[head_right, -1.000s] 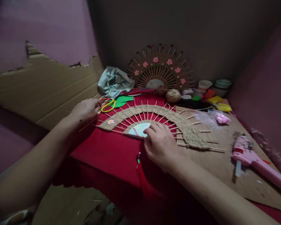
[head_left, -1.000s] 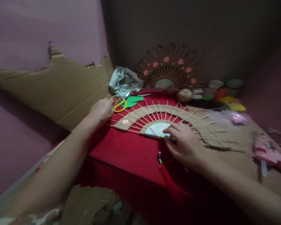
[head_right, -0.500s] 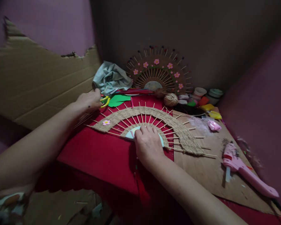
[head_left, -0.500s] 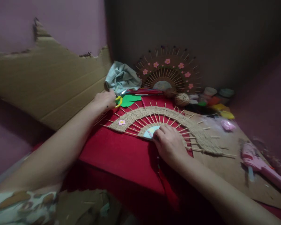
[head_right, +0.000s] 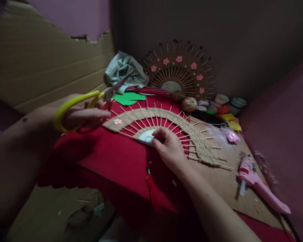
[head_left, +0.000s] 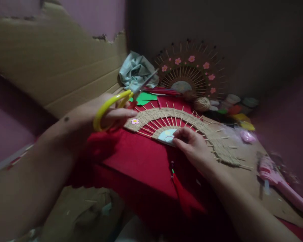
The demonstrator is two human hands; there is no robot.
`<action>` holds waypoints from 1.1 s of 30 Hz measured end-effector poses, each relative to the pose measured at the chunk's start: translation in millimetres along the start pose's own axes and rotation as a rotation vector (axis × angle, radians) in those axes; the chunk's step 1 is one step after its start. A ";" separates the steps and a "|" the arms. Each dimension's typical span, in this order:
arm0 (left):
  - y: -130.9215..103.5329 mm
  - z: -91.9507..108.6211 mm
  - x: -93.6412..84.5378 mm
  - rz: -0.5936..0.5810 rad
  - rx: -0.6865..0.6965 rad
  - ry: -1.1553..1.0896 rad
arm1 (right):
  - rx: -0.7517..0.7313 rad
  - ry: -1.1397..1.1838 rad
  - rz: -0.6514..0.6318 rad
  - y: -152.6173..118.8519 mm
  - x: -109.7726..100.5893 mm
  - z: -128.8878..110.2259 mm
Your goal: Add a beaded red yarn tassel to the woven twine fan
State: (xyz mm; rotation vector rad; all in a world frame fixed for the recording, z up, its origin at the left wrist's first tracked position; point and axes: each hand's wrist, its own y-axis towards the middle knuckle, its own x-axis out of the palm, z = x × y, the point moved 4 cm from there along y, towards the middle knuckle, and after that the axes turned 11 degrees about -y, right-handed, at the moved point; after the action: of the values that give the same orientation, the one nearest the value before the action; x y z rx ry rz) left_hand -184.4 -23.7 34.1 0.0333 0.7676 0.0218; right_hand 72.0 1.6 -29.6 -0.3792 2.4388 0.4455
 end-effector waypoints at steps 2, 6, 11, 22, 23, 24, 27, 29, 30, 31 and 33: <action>-30.1 5.8 24.9 -0.272 -0.008 -0.345 | 0.069 0.171 -0.038 0.0 -1.1 3.7; -88.5 9.4 73.0 -0.677 -0.252 -1.075 | 0.140 0.327 -0.067 -2.8 -3.8 7.9; -127.5 2.5 111.1 -0.849 -0.469 -1.530 | 0.202 0.429 -0.077 -6.3 -6.5 10.0; -126.9 1.7 160.8 -0.922 -0.436 -1.811 | 0.166 0.483 -0.094 -7.5 -10.7 11.1; -126.7 3.4 162.2 -0.912 -0.436 -1.814 | 0.165 0.483 -0.105 -7.4 -11.1 11.0; -126.5 5.0 163.1 -0.895 -0.436 -1.816 | 0.165 0.484 -0.116 -7.4 -11.5 10.9; -126.4 8.8 165.5 -0.830 -0.452 -1.815 | 0.172 0.506 -0.138 -7.6 -13.2 10.0; -126.5 11.0 166.8 -0.808 -0.452 -1.803 | 0.168 0.516 -0.146 -7.9 -14.1 9.2; -126.6 11.8 167.6 -0.802 -0.452 -1.790 | 0.164 0.517 -0.149 -8.1 -14.4 9.0; -126.5 12.2 168.3 -0.793 -0.450 -1.777 | 0.158 0.515 -0.149 -8.3 -14.5 8.9; -125.7 12.1 169.7 -0.764 -0.444 -1.760 | 0.149 0.520 -0.146 -8.6 -14.7 9.1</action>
State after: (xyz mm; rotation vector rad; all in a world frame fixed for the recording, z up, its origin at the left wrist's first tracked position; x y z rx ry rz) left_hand -53.0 -144.2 -79.7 -0.5974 -1.0300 -0.5051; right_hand 91.1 -0.1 -29.2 -0.6717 2.8920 0.1044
